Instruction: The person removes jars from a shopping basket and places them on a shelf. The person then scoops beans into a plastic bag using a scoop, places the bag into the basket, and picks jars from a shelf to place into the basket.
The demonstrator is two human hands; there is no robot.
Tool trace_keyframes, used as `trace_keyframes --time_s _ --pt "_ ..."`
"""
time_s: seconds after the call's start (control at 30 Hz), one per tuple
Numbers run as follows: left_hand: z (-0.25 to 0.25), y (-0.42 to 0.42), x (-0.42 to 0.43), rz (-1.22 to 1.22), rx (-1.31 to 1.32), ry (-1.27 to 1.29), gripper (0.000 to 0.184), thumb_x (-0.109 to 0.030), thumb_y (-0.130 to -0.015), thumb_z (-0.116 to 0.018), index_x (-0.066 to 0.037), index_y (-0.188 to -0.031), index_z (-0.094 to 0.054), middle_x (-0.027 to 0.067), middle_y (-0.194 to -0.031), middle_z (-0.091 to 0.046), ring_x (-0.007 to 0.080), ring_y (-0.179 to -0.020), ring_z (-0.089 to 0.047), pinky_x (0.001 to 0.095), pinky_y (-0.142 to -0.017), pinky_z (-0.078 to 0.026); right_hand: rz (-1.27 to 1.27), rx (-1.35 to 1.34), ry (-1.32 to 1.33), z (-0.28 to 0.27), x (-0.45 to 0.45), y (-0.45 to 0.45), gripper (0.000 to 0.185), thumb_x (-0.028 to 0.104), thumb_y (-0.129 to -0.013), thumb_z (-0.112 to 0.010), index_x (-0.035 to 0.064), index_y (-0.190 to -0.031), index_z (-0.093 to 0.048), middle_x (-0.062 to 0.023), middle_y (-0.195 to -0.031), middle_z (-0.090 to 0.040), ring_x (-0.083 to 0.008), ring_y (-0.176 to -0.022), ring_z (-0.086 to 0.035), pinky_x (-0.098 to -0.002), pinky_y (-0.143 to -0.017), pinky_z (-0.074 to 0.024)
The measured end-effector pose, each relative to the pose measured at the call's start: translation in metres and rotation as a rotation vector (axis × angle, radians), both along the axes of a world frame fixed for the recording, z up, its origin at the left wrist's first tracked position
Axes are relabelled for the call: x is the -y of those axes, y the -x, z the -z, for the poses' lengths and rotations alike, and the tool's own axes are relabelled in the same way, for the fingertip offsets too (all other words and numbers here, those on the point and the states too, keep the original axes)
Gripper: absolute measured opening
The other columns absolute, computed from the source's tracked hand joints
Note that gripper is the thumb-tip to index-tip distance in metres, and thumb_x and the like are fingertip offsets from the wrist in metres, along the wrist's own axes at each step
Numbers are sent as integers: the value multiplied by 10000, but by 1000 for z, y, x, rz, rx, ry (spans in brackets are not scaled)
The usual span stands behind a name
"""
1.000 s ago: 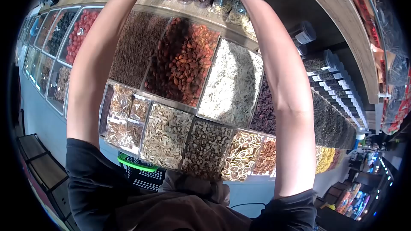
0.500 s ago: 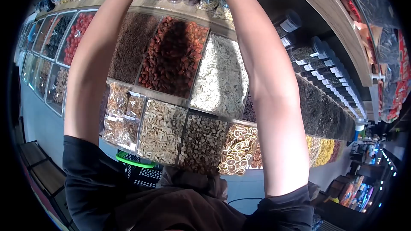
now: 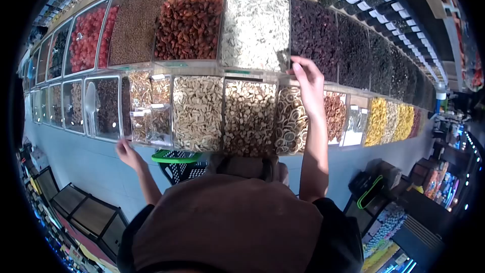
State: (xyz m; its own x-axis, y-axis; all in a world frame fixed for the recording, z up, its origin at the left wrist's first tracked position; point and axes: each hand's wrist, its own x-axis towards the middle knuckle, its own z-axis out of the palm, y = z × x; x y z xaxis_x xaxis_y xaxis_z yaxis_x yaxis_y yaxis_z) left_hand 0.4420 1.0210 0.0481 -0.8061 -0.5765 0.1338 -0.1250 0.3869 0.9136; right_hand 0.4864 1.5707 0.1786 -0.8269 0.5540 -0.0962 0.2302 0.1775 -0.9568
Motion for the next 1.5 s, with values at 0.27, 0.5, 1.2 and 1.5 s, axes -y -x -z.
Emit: trace_keyframes --time_s 0.27,0.5,1.2,1.5 --pt "106 -149 -33 -417 634 -1315 655 -555 -878 -480 -45 -1274 -370 166 -1170 -510 303 -1068 -542 431 -798 -517 -60 -12 220 45 73 -70 221 221 -971 -594 24 -1052 -652 -17 -834 -662 -77 -747 -608 -215 -641 -449" --pt "124 -113 -47 -401 303 -1351 472 -556 -933 -388 -86 -938 -421 96 -777 -528 221 -682 -531 358 -670 -489 -166 -23 196 47 94 -150 231 189 -983 -563 -1 -1091 -641 -48 -928 -670 -98 -803 -611 -236 -726 -473" --pt "134 -252 -111 84 499 -950 151 -102 -946 -441 -4 -840 -394 87 -675 -441 220 -557 -457 422 -586 -499 -166 168 289 78 90 -421 241 220 -960 -576 -3 -1018 -645 -58 -916 -665 -142 -822 -639 -277 -729 -478" --pt "124 -403 -105 476 732 -456 265 -150 -936 -468 -12 -710 -469 80 -568 -474 198 -451 -489 355 -455 -461 -213 330 355 136 97 -546 302 275 -928 -613 -24 -955 -636 -69 -842 -661 -153 -772 -645 -288 -683 -487"
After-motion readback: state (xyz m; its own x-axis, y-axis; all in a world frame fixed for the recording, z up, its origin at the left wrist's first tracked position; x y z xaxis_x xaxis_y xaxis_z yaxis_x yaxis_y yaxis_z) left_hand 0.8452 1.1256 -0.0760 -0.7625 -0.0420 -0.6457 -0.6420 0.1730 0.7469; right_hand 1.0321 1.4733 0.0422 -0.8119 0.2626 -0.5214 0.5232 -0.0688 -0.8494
